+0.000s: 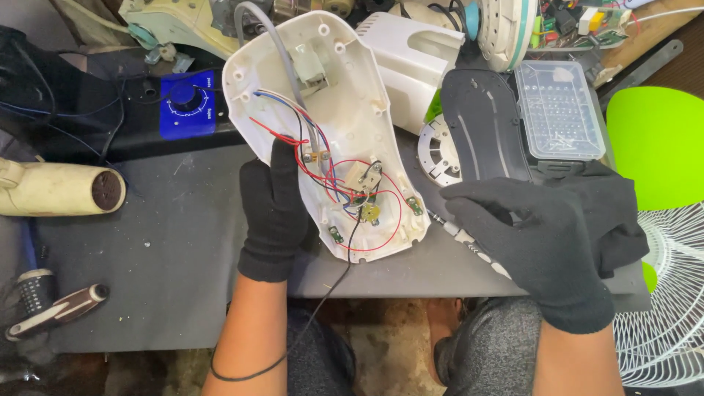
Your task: Inspecting and manipulating the internal wiring and circuit board of a fan base for repair
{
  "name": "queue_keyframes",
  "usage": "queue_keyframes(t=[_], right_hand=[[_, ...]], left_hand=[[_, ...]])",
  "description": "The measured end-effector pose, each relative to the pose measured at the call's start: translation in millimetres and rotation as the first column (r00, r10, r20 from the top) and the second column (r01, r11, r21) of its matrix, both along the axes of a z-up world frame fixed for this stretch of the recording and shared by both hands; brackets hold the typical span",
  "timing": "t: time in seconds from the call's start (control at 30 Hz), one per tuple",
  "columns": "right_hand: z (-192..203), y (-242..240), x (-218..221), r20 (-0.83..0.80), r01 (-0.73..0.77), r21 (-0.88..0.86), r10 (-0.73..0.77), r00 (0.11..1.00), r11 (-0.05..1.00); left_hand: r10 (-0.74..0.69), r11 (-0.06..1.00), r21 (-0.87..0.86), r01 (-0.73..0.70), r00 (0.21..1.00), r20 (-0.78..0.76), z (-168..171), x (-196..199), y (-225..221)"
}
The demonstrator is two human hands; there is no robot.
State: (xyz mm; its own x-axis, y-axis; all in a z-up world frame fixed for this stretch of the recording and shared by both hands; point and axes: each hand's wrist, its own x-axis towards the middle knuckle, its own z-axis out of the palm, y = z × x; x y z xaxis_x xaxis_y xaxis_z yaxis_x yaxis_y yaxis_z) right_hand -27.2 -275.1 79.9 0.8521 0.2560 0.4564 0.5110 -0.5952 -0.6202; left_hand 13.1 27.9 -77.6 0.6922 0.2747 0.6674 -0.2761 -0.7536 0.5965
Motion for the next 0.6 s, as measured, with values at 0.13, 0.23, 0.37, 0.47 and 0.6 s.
queue_keyframes(t=[0.13,0.23,0.37,0.47,0.6], right_hand=[[2,4,-1,-0.041,-0.027,0.023,0.027,0.999,0.999],[1,5,-1,-0.012,-0.047,-0.007,0.047,0.999,0.999],[0,7,-1,-0.025,-0.044,-0.051,0.043,0.999,0.998],[-1,10,-1,-0.027,-0.055,-0.079,0.053,0.998,0.995],[-10,14,1,-0.057,-0.107,-0.139,0.1,0.993,0.985]], left_hand=[[0.04,0.989,0.145,-0.043,0.999,0.024,-14,1,8],[0.082,0.837,0.509,-0.202,0.965,0.249,-14,2,12],[0.068,0.991,0.105,-0.077,0.994,0.091,17,-3,-7],[0.013,0.981,-0.192,-0.012,1.0,0.007,28,-5,-13],[-0.019,0.965,-0.263,0.014,1.0,-0.017,50,-8,-18]])
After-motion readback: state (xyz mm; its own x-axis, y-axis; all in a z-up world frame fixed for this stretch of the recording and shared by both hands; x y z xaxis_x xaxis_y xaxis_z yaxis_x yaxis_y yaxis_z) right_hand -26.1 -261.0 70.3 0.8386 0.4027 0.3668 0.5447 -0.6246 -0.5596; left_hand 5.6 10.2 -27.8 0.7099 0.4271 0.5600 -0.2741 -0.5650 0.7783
